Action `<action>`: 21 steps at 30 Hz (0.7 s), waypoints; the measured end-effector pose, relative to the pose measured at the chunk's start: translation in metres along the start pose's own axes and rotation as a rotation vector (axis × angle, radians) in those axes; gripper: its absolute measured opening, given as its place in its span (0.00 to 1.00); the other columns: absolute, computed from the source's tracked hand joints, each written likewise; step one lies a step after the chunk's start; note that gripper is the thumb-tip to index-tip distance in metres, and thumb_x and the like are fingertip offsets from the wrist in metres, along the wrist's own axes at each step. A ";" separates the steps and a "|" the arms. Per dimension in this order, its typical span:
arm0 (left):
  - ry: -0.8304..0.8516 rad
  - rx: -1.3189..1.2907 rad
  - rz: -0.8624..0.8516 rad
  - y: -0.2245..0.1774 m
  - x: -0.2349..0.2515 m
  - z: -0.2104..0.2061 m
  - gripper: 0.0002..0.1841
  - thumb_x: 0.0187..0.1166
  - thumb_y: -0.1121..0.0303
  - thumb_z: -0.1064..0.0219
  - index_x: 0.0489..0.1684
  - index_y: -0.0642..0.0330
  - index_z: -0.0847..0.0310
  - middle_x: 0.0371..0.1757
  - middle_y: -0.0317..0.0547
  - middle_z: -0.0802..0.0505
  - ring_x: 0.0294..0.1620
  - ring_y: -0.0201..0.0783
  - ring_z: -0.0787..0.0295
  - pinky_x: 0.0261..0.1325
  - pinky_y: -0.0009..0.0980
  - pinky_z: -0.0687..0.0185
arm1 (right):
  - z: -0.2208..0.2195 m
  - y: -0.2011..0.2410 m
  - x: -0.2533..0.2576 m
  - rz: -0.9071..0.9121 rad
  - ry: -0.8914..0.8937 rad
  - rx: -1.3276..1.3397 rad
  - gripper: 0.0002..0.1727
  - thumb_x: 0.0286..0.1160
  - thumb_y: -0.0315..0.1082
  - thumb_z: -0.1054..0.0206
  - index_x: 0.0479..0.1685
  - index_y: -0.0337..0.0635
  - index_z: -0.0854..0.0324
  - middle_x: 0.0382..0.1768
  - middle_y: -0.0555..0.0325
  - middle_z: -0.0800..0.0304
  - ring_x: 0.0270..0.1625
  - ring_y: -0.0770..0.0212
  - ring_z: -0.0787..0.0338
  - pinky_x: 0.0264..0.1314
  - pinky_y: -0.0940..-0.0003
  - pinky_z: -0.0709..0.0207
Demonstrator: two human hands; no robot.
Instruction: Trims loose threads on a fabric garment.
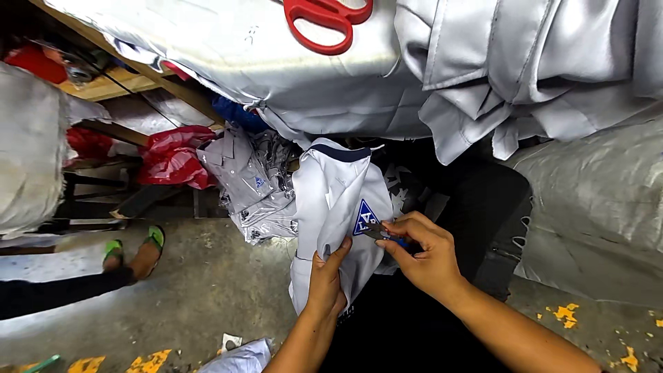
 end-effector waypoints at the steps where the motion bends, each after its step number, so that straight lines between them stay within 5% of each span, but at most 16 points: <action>1: 0.005 -0.005 0.005 0.000 0.000 0.000 0.09 0.79 0.80 0.42 0.49 0.62 0.18 0.42 0.42 0.04 0.45 0.31 0.05 0.55 0.32 0.09 | 0.000 0.000 0.000 0.013 0.000 -0.006 0.12 0.71 0.37 0.24 0.42 0.35 0.07 0.40 0.54 0.07 0.40 0.77 0.13 0.43 0.86 0.21; 8: 0.039 -0.046 0.019 0.003 0.002 0.002 0.09 0.78 0.80 0.40 0.47 0.61 0.16 0.41 0.43 0.04 0.44 0.32 0.05 0.54 0.33 0.08 | 0.000 -0.001 0.003 0.006 0.048 0.054 0.10 0.71 0.35 0.24 0.36 0.35 0.08 0.37 0.56 0.06 0.41 0.77 0.12 0.46 0.86 0.19; 14: 0.014 -0.069 0.033 0.002 0.003 0.002 0.09 0.81 0.79 0.43 0.49 0.62 0.18 0.42 0.43 0.04 0.46 0.32 0.05 0.55 0.33 0.09 | 0.001 -0.004 0.008 -0.041 0.152 0.123 0.13 0.70 0.38 0.23 0.43 0.35 0.08 0.39 0.60 0.09 0.35 0.83 0.19 0.37 0.90 0.26; 21: 0.028 -0.041 -0.008 -0.003 0.003 -0.003 0.11 0.78 0.82 0.43 0.44 0.61 0.14 0.40 0.41 0.03 0.43 0.30 0.05 0.53 0.30 0.08 | 0.005 0.001 0.013 0.019 0.172 0.048 0.13 0.71 0.38 0.24 0.42 0.36 0.07 0.40 0.58 0.07 0.36 0.83 0.18 0.38 0.90 0.26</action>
Point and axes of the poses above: each hand's wrist, its own x-axis towards the middle knuckle, its own z-axis out of the back of the hand, y = z × x, the point moved 6 cm from there along x, towards the middle knuckle
